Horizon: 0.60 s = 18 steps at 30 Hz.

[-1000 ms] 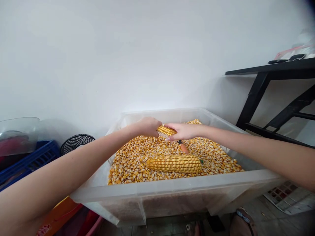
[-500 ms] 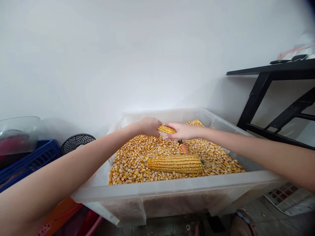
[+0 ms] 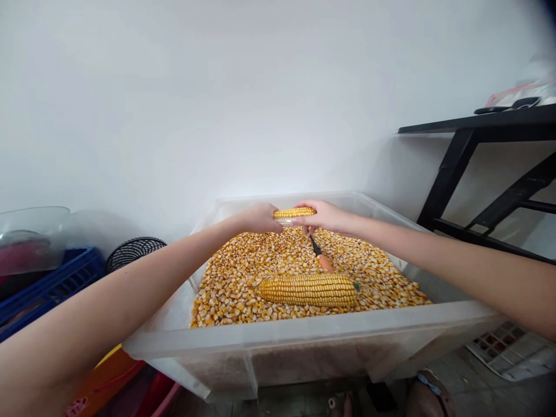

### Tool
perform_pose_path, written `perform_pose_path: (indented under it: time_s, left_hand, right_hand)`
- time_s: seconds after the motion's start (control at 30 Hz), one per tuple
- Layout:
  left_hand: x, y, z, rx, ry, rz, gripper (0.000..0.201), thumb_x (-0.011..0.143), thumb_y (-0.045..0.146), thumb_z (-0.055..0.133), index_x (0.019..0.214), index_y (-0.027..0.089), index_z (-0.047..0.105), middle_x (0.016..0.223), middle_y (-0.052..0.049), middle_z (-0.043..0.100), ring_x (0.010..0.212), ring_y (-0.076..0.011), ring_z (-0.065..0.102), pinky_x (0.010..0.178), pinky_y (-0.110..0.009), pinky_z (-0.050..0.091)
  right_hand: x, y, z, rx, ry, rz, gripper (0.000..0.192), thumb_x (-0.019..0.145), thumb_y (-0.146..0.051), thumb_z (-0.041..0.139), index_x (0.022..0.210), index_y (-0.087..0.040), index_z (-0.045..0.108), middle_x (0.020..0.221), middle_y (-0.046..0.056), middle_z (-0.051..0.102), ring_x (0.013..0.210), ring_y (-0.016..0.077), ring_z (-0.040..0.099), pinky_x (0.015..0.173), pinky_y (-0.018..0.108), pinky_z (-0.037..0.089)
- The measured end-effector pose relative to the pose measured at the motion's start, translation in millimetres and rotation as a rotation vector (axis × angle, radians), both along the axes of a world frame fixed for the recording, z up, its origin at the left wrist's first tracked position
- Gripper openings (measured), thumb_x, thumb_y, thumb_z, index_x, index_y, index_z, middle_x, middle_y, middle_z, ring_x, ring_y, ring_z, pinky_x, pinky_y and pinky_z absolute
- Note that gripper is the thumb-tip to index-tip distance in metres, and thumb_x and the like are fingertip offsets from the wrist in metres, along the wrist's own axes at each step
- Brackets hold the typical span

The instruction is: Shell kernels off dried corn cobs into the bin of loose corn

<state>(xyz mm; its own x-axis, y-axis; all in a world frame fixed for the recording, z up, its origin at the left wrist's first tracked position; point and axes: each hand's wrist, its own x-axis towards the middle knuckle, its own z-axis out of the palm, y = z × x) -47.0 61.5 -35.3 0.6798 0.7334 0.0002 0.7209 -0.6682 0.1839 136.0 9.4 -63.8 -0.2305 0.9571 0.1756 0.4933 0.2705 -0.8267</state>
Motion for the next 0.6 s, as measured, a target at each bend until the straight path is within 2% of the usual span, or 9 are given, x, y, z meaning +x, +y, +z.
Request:
perform_pose_path:
  time_s: [0.1, 0.2, 0.4, 0.5, 0.6]
  left_hand:
    - [0.7, -1.3, 1.4, -0.093, -0.087, 0.016, 0.034, 0.058, 0.036, 0.058, 0.084, 0.014, 0.06, 0.063, -0.001, 0.057, 0.051, -0.0112, 0.05, 0.043, -0.022, 0.034]
    - [0.4, -4.5, 2.3, -0.181, -0.115, 0.005, 0.032, 0.057, 0.036, 0.061, 0.08, 0.014, 0.058, 0.055, 0.001, 0.051, 0.044, -0.0097, 0.045, 0.04, -0.022, 0.032]
    - [-4.9, -4.4, 2.3, -0.42, -0.119, -0.144, 0.023, 0.056, 0.032, 0.065, 0.062, 0.017, 0.049, 0.038, 0.005, 0.038, 0.035, -0.0076, 0.036, 0.035, -0.022, 0.027]
    - [-7.3, 0.2, 1.6, -0.431, -0.163, -0.171, 0.023, 0.057, 0.033, 0.065, 0.062, 0.017, 0.049, 0.037, 0.006, 0.037, 0.034, -0.0068, 0.034, 0.034, -0.021, 0.027]
    - [-8.5, 4.2, 1.5, -0.362, -0.24, -0.151, 0.025, 0.059, 0.034, 0.064, 0.072, 0.016, 0.053, 0.042, 0.006, 0.04, 0.035, -0.0065, 0.034, 0.034, -0.021, 0.026]
  right_hand:
    - [5.3, 1.9, 5.1, 0.022, 0.07, 0.059, 0.042, 0.073, -0.031, 0.059, 0.11, -0.017, 0.048, 0.081, 0.004, 0.056, 0.061, 0.0094, 0.055, 0.056, 0.024, 0.05]
    - [9.3, -2.2, 10.5, -0.027, 0.05, 0.156, 0.042, 0.076, -0.028, 0.056, 0.116, -0.018, 0.047, 0.08, 0.004, 0.056, 0.063, 0.0103, 0.056, 0.058, 0.026, 0.052]
    - [8.6, -11.6, 16.3, -0.153, 0.04, 0.232, 0.046, 0.079, -0.027, 0.053, 0.122, -0.017, 0.042, 0.089, 0.007, 0.058, 0.065, 0.0106, 0.059, 0.065, 0.029, 0.053]
    - [6.6, -12.6, 18.8, -0.146, 0.082, 0.238, 0.046, 0.078, -0.029, 0.055, 0.121, -0.018, 0.043, 0.087, 0.005, 0.057, 0.067, 0.0106, 0.058, 0.067, 0.028, 0.053]
    - [5.4, -13.4, 21.7, -0.1, 0.162, 0.176, 0.042, 0.075, -0.035, 0.058, 0.112, -0.019, 0.047, 0.091, 0.005, 0.056, 0.066, 0.0089, 0.056, 0.067, 0.027, 0.053]
